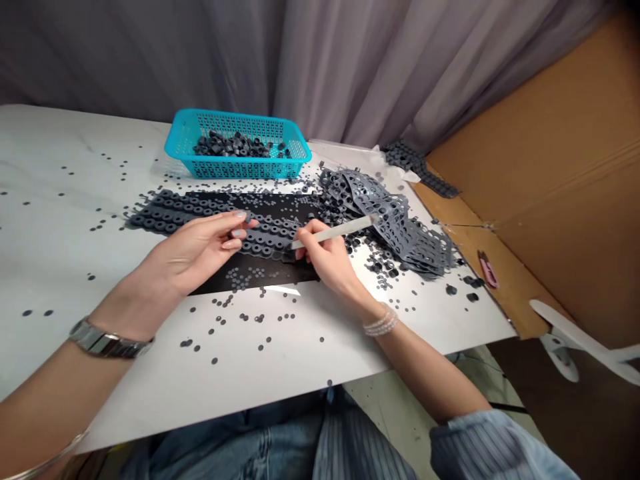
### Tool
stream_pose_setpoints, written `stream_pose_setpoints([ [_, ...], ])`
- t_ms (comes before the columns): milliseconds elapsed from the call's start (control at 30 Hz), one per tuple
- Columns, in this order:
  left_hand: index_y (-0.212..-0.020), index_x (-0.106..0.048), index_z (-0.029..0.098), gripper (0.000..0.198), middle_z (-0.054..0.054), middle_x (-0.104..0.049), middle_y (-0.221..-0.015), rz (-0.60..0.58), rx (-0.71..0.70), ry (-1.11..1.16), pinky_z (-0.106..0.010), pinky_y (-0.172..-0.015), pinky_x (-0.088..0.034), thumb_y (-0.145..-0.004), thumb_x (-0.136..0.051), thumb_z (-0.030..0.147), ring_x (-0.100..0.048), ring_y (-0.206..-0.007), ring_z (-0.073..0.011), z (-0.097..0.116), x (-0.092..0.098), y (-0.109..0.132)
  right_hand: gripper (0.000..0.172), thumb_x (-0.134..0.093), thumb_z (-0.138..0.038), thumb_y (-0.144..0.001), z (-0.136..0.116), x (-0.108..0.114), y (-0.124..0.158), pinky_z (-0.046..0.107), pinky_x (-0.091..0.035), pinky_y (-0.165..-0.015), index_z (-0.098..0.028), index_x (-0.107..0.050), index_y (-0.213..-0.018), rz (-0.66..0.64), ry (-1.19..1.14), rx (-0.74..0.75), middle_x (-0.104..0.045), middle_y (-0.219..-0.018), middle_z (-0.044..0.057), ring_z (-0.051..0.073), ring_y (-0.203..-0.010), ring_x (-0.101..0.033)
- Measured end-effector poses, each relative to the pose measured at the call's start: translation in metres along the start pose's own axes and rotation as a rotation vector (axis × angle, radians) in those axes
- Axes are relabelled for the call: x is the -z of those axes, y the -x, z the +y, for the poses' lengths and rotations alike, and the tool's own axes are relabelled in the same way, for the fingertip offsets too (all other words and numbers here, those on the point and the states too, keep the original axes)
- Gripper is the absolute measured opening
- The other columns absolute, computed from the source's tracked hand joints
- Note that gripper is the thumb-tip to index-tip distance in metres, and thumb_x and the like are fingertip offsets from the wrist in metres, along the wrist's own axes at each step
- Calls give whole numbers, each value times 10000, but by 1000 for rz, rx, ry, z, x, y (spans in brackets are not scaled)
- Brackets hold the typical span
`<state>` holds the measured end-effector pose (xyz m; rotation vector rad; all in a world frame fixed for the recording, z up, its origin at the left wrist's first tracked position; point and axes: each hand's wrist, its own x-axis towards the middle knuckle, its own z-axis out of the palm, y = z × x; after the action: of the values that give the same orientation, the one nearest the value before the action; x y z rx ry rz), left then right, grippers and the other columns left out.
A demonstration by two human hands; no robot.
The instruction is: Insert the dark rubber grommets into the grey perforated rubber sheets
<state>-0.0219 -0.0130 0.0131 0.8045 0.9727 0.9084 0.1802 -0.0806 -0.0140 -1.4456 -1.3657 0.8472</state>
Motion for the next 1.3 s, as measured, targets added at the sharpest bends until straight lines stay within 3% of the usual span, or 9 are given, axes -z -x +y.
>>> stream_pose_setpoints([
  [133, -799, -660, 147, 170, -134, -669, -938, -65, 137, 173, -207, -509, -444, -667, -592, 65, -551, -710, -130, 1, -11, 8, 280, -504, -372, -926, 6, 8, -5, 253, -399, -593, -229, -485, -687, 106, -28, 4, -585, -589, -34, 133, -592, -546],
  [267, -868, -643, 179, 174, -72, -588, -766, -184, 128, 120, -236, -463, -369, -707, -582, 203, -508, -642, -142, -2, -21, 11, 262, -505, -367, -917, 10, 10, -8, 262, -400, -581, -231, -506, -694, 55, 65, -38, -572, -567, -36, 141, -567, -534],
  [367, -800, -664, 193, 133, 13, -452, -595, -178, -107, -408, -260, -450, -259, -771, -629, 318, -376, -519, -118, -9, -30, 9, 258, -497, -366, -915, 11, 9, -8, 263, -408, -583, -231, -509, -696, 31, 97, -53, -576, -570, -34, 142, -563, -535],
  [500, -929, -762, 194, 214, 17, -529, -572, -141, -524, -1242, -299, -596, -365, -809, -616, 297, -477, -560, -154, -20, -41, 3, 250, -490, -365, -918, 11, 9, -8, 261, -408, -588, -230, -519, -709, 23, 104, -34, -582, -569, -35, 144, -569, -546],
  [600, -1090, -749, 164, 324, -67, -693, -809, -168, -630, -1512, -332, -668, -412, -840, -568, 263, -613, -743, -230, -26, -47, -2, 251, -495, -356, -914, 10, 8, -8, 263, -400, -586, -231, -507, -696, 25, 104, -20, -575, -565, -37, 146, -567, -546],
  [700, -1056, -748, 164, 300, -112, -721, -966, -201, -631, -1627, -348, -683, -433, -864, -529, 234, -653, -869, -276, -27, -50, -4, 250, -493, -347, -911, 8, 7, -7, 264, -391, -581, -232, -487, -689, 22, 91, -8, -570, -568, -38, 146, -565, -545],
  [1100, -800, -675, 168, 202, -84, -632, -765, -203, -667, -1662, -338, -588, -348, -881, -492, 191, -593, -696, -228, -33, -52, -5, 274, -407, -279, -942, -1, 0, -7, 285, -302, -593, -252, -314, -685, 5, 342, 112, -446, -612, -29, 154, -573, -439],
  [1200, -713, -663, 182, 186, -31, -562, -661, -241, -640, -1452, -315, -587, -341, -851, -538, 179, -514, -621, -176, -28, -48, -4, 269, -387, -248, -942, -3, -3, -7, 288, -282, -590, -254, -282, -694, 21, 397, 117, -432, -626, -26, 152, -564, -399],
  [1300, -804, -695, 205, 54, 20, -529, -649, -131, -477, -924, -256, -518, -310, -806, -649, 233, -426, -561, -114, -13, -41, 0, 268, -399, -256, -940, -2, -1, -8, 288, -311, -602, -254, -311, -687, 11, 349, 63, -461, -608, -26, 155, -572, -453],
])
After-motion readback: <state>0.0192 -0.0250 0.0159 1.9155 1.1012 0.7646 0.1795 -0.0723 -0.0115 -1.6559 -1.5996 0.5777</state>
